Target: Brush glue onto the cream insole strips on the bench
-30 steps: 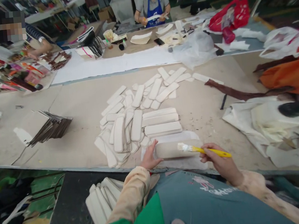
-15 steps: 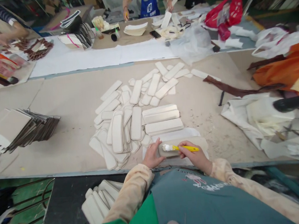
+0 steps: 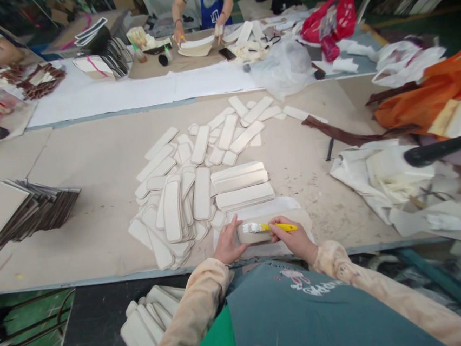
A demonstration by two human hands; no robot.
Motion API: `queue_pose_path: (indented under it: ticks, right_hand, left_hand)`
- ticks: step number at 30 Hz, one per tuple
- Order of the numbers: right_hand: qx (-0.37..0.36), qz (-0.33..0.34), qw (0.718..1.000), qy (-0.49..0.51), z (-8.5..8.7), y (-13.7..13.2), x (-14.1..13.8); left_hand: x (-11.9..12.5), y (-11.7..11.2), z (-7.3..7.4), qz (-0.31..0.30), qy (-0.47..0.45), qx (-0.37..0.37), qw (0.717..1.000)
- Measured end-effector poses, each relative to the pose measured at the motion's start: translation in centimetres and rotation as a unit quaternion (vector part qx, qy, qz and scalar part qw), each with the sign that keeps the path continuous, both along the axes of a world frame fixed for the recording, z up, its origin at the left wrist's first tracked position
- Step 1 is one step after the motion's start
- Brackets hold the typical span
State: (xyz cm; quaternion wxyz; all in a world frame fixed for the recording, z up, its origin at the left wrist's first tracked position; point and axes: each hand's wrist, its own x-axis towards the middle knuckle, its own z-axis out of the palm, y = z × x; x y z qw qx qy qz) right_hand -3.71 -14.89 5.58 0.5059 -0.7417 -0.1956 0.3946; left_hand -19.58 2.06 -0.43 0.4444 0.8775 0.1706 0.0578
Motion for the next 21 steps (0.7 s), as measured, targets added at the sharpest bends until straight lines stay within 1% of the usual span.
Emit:
queue_pose_path:
  ticks: [4, 9, 14, 18, 21]
  right_hand:
    - [-0.017, -0.041, 0.999, -0.021, 0.2, -1.9, 1.7]
    - [-0.037, -0.088, 0.994, -0.055, 0.3, -5.2, 3.9]
    - [-0.065, -0.15, 0.985, -0.061, 0.2, -8.3, 5.8]
    - [-0.072, -0.183, 0.977, -0.083, 0.3, -10.0, 7.1]
    - [-0.082, -0.203, 0.971, -0.099, 0.7, -10.7, 7.5]
  left_hand:
    - [0.1, -0.1, 0.0, 0.004, 0.012, 0.01, 1.0]
    - [0.1, -0.1, 0.1, 0.002, 0.019, 0.027, 0.999]
    - [0.2, -0.2, 0.2, 0.007, 0.044, 0.035, 0.998]
    - [0.3, -0.2, 0.1, 0.003, 0.03, 0.046, 0.998]
    - [0.3, -0.2, 0.0, -0.004, 0.03, 0.054, 0.998]
